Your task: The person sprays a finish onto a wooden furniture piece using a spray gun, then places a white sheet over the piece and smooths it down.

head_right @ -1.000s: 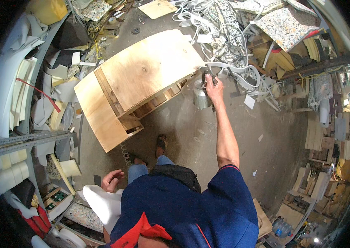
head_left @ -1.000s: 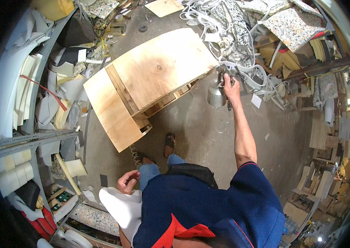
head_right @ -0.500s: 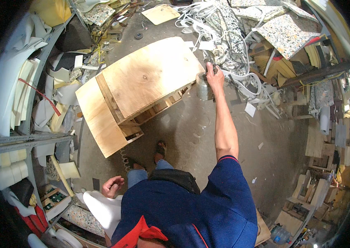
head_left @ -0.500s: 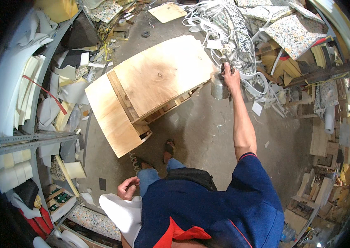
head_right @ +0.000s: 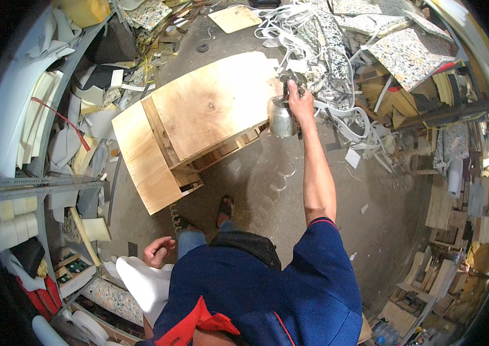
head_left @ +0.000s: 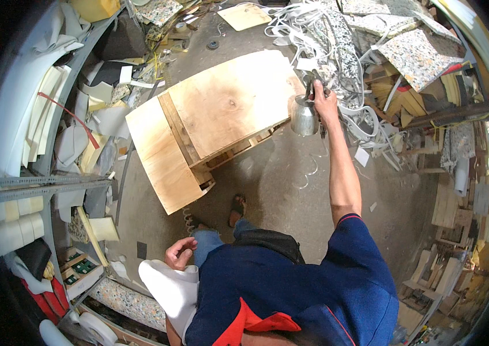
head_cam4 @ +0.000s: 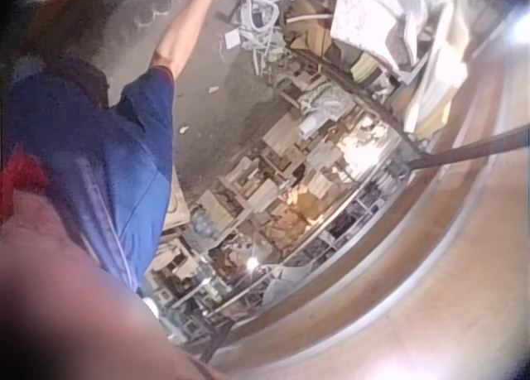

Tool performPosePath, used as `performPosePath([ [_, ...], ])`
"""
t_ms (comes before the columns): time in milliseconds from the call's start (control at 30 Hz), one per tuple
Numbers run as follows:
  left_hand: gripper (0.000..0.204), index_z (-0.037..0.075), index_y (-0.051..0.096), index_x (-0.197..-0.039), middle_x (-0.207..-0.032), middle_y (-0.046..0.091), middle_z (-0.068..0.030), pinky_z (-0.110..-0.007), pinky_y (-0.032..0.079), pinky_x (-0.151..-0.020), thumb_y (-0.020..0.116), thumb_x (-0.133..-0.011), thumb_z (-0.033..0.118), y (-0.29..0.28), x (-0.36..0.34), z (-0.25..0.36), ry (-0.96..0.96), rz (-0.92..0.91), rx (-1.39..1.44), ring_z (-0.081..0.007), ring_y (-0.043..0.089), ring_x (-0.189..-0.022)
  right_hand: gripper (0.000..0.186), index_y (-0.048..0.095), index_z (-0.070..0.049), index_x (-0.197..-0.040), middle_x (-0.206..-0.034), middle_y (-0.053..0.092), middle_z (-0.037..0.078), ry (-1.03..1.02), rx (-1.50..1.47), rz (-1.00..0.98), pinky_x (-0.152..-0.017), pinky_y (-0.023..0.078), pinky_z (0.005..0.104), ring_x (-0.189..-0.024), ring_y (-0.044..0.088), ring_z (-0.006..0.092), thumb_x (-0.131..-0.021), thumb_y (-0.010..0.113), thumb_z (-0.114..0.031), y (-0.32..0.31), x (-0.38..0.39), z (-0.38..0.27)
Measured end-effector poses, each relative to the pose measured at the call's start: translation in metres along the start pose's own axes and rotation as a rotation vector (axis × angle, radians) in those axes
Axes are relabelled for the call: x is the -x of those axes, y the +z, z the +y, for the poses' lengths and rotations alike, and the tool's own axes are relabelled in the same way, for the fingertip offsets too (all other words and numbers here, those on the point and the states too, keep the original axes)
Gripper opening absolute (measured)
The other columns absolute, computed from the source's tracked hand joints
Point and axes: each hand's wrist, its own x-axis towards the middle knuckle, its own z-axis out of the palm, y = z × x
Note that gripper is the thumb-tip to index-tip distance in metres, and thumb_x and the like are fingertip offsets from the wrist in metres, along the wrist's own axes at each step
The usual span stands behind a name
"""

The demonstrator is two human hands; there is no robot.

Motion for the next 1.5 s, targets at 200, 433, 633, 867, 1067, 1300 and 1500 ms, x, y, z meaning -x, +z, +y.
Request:
performPosePath([
  [200,0.050,-0.001,0.057,-0.130,-0.117,0.068,-0.0113,-0.032,0.052,-0.087,0.065,-0.094,0.033,-0.008,0.004,-0.010,-0.013,-0.040,-0.039,-0.0198,0.066,-0.104,0.072,0.065,0.010,-0.112,-0.083,0.070,0.020,-0.102,0.032,0.033,-0.079,0.050,0.0383,-0.083,0.067,0.0286,-0.088,0.063,-0.059,0.018,-0.009,-0.001],
  [433,0.056,0.001,0.056,-0.133,-0.119,0.068,-0.0090,-0.031,0.051,-0.085,0.066,-0.093,0.039,-0.011,0.002,-0.008,-0.007,-0.059,-0.074,-0.0190,0.065,-0.106,0.051,0.063,-0.001,-0.083,-0.062,0.059,0.003,-0.162,-0.151,-0.231,-0.052,0.043,0.0302,-0.054,0.054,0.0127,-0.098,0.055,-0.049,0.012,0.050,-0.031],
  [633,0.058,0.003,0.056,-0.133,-0.120,0.067,-0.0093,-0.032,0.051,-0.087,0.064,-0.094,0.043,-0.017,0.009,-0.002,-0.018,-0.060,-0.087,-0.0193,0.065,-0.106,0.050,0.064,-0.001,-0.096,-0.073,0.064,0.005,-0.016,-0.261,-0.389,-0.038,0.035,0.0260,-0.042,0.045,0.0099,-0.103,0.046,-0.047,-0.009,0.094,-0.009],
  [867,0.065,-0.005,0.058,-0.128,-0.114,0.067,-0.0168,-0.037,0.051,-0.095,0.071,-0.089,0.046,-0.026,0.013,-0.006,-0.015,-0.045,-0.005,-0.0241,0.065,-0.105,0.051,0.066,-0.002,-0.084,-0.067,0.065,0.007,-0.012,0.048,0.060,-0.059,0.047,0.0338,-0.060,0.060,0.0171,-0.096,0.055,-0.051,-0.021,0.110,0.059],
  [1067,0.064,-0.005,0.059,-0.127,-0.113,0.068,-0.0170,-0.037,0.051,-0.095,0.071,-0.089,0.046,-0.033,0.016,-0.002,-0.065,-0.067,-0.031,-0.0241,0.066,-0.104,0.044,0.066,-0.003,-0.094,-0.078,0.067,0.015,-0.019,0.066,0.269,-0.074,0.050,0.0409,-0.079,0.066,0.0269,-0.094,0.059,-0.046,-0.013,0.101,0.091],
  [1300,0.064,-0.004,0.060,-0.126,-0.112,0.069,-0.0156,-0.036,0.051,-0.094,0.071,-0.089,0.046,-0.059,0.019,-0.003,-0.053,-0.117,-0.053,-0.0220,0.065,-0.104,0.044,0.065,-0.002,-0.090,-0.072,0.065,0.011,0.014,0.069,0.109,-0.069,0.049,0.0380,-0.071,0.063,0.0231,-0.095,0.060,-0.045,0.002,0.137,0.078],
  [1500,0.071,0.002,0.053,-0.135,-0.124,0.065,-0.0107,-0.035,0.050,-0.095,0.070,-0.088,0.052,-0.120,0.022,-0.009,-0.097,-0.205,-0.083,-0.0207,0.063,-0.110,0.033,0.064,-0.004,-0.087,-0.068,0.063,0.004,-0.042,-0.004,-0.063,-0.062,0.047,0.0312,-0.066,0.059,0.0128,-0.097,0.057,-0.035,0.042,0.227,0.036],
])
